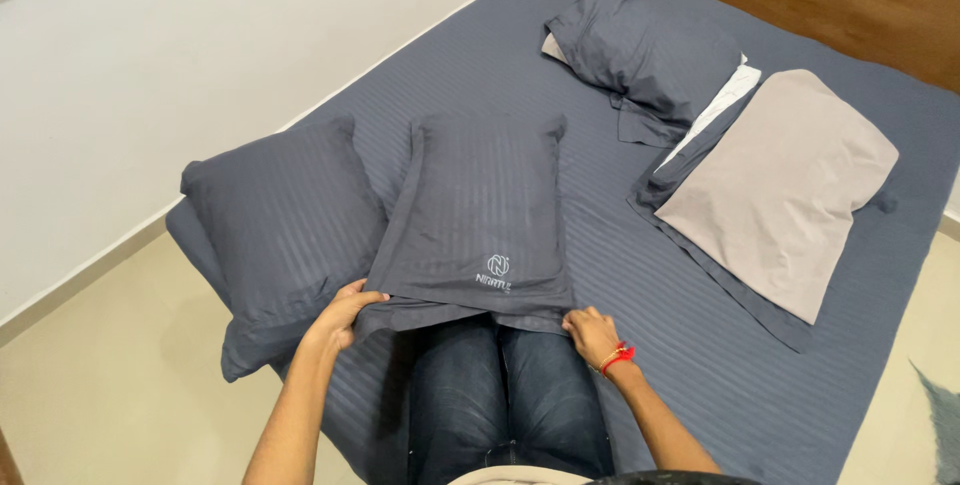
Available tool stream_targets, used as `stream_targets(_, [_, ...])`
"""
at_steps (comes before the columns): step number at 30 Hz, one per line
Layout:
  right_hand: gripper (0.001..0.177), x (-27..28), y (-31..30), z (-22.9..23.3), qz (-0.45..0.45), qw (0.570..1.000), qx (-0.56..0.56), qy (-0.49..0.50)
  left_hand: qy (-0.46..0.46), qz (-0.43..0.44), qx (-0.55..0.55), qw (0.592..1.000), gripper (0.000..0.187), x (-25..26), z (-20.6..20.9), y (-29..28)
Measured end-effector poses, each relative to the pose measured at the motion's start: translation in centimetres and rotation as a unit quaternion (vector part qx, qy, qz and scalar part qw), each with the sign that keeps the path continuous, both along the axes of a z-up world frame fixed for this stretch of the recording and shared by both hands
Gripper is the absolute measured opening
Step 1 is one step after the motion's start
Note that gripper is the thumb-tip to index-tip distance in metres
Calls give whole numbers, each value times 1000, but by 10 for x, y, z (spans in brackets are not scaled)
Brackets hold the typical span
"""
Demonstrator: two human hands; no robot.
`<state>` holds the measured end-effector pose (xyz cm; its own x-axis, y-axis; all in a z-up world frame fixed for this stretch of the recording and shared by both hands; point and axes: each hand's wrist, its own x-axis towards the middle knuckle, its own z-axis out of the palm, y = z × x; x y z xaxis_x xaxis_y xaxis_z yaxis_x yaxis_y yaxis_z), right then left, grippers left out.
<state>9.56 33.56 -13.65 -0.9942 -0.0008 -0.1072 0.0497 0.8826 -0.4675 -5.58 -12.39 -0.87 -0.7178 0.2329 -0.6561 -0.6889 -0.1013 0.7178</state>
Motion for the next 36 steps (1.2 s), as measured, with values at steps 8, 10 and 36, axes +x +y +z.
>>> stream_targets(8, [49,-15,-74,29,-102,992,-10,72,-10,16,12,1000,45,9,-11,16])
stream_targets(10, [30,-26,-72,10,-81,993,55,72,5,6,13,1000,45,7,-5,11])
stream_targets(36, [18,66,12,123,111,980,-51,158,57,-95,-26,994,68,58,21,-16])
